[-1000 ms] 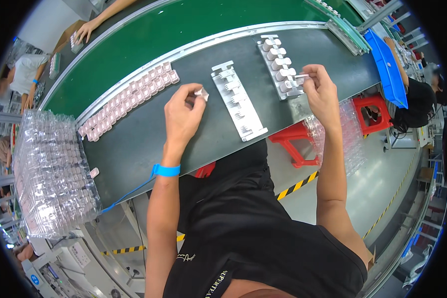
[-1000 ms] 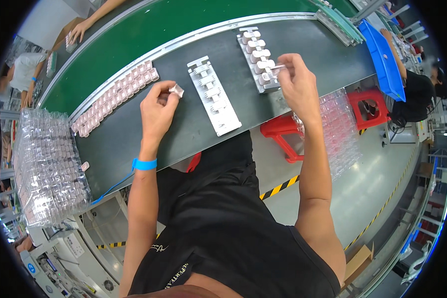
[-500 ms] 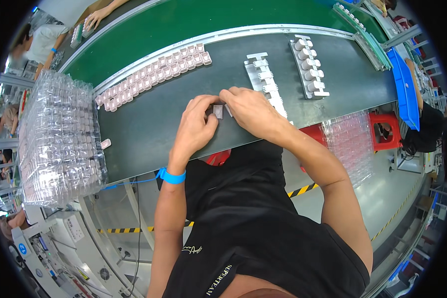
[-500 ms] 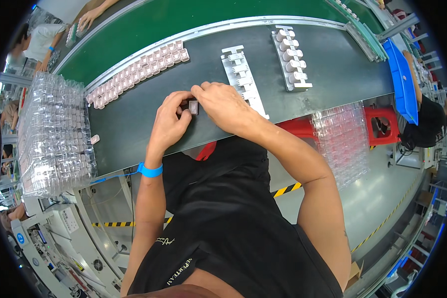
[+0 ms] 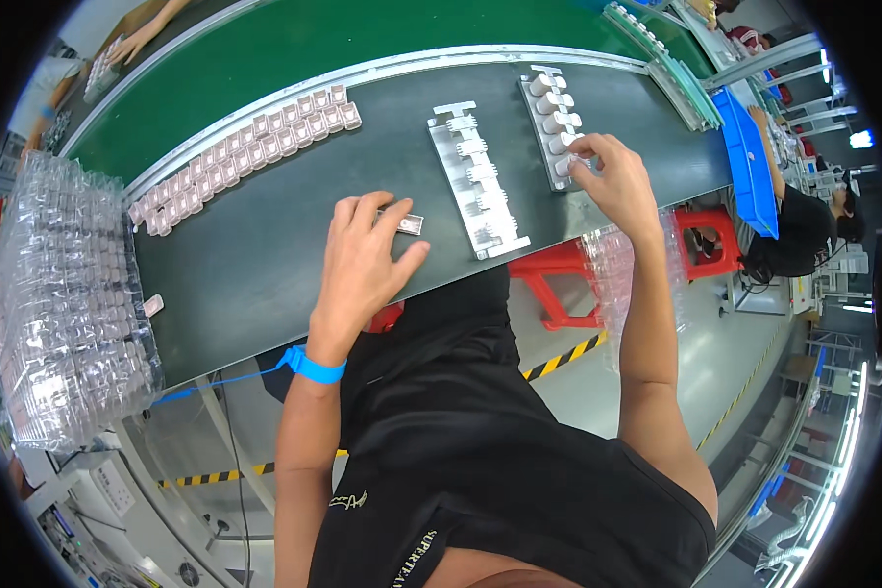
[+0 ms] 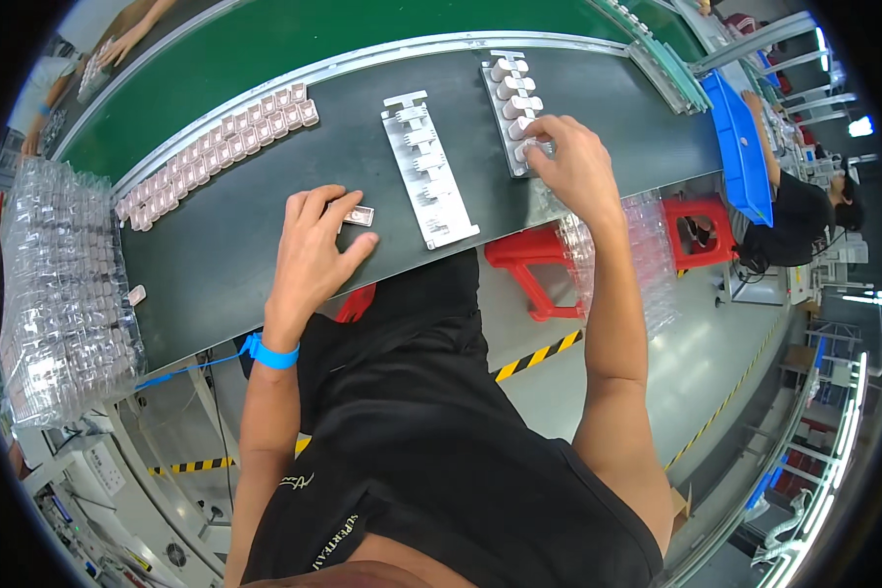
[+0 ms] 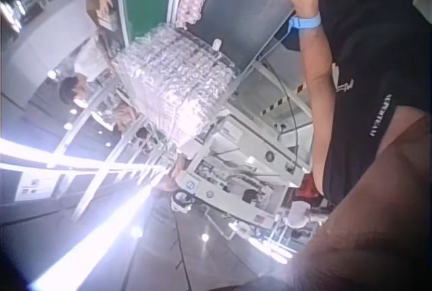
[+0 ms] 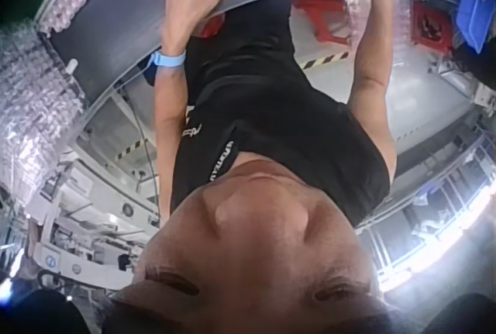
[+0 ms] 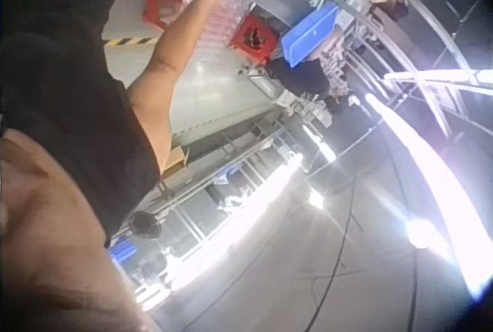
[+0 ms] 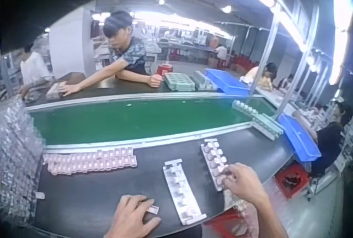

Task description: Assembling and organizing small electronic components on an industrial production line.

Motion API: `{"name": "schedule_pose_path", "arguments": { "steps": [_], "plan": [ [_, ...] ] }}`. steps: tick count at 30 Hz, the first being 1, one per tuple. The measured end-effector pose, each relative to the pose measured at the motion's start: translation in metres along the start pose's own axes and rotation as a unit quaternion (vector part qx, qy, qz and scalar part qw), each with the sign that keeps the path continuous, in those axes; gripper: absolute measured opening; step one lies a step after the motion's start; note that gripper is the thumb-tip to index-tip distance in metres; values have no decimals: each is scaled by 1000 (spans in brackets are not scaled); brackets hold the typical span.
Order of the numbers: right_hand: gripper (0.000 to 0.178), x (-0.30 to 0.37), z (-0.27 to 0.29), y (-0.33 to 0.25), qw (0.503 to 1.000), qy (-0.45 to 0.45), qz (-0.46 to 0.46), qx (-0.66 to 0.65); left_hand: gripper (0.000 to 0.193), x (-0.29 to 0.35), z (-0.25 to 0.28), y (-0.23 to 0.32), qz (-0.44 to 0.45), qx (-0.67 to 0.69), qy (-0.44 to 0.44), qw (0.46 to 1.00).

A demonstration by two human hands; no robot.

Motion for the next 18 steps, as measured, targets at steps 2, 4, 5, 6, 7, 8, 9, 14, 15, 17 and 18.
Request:
{"name": "schedule_pose_path", "arguments": {
  "steps": [2,4,5,6,7,8,9,14,15,17,18],
  "plan": [
    [24,-1,-5,3,1000,-24,-11,3,36,-1,-6,1,9,-14,10,1000],
    [27,-6,-12,8,998,-66,-18,1,33,1,-11,-2,21,-32,21,999],
    [27,-9,-11,11,996,-88,-12,-5,31,2,-12,-2,9,-22,29,999],
    [27,-11,-12,11,993,-118,-19,-11,29,2,-13,-2,-4,-12,37,999],
    [27,-13,-11,8,990,-142,-14,1,28,3,-10,-2,-8,-4,35,999],
    [27,-15,-13,7,986,-165,-8,13,28,5,-8,-5,1,-9,39,999],
    [27,-15,-13,5,985,-173,10,0,29,6,-8,-3,-12,-3,35,999],
    [28,-18,-20,-1,976,-204,75,27,36,12,-4,-10,-19,33,42,998],
    [29,-18,-21,-9,974,-197,108,38,37,12,-3,-9,-24,39,47,998],
    [28,-18,-19,-21,976,-181,119,21,38,13,0,-11,-26,45,55,997],
    [27,-17,-15,-30,979,-161,124,1,38,13,2,-9,-39,46,56,997]
  ]
}}
Point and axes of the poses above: each hand's wrist, its own x-axis away from the middle knuckle, its own z-axis out of the back of the hand, y = z × x, the point moved 10 cm from there along -x, towards the middle knuckle, and after that the axes turned 5 degrees about -y, right-handed, at the moved point
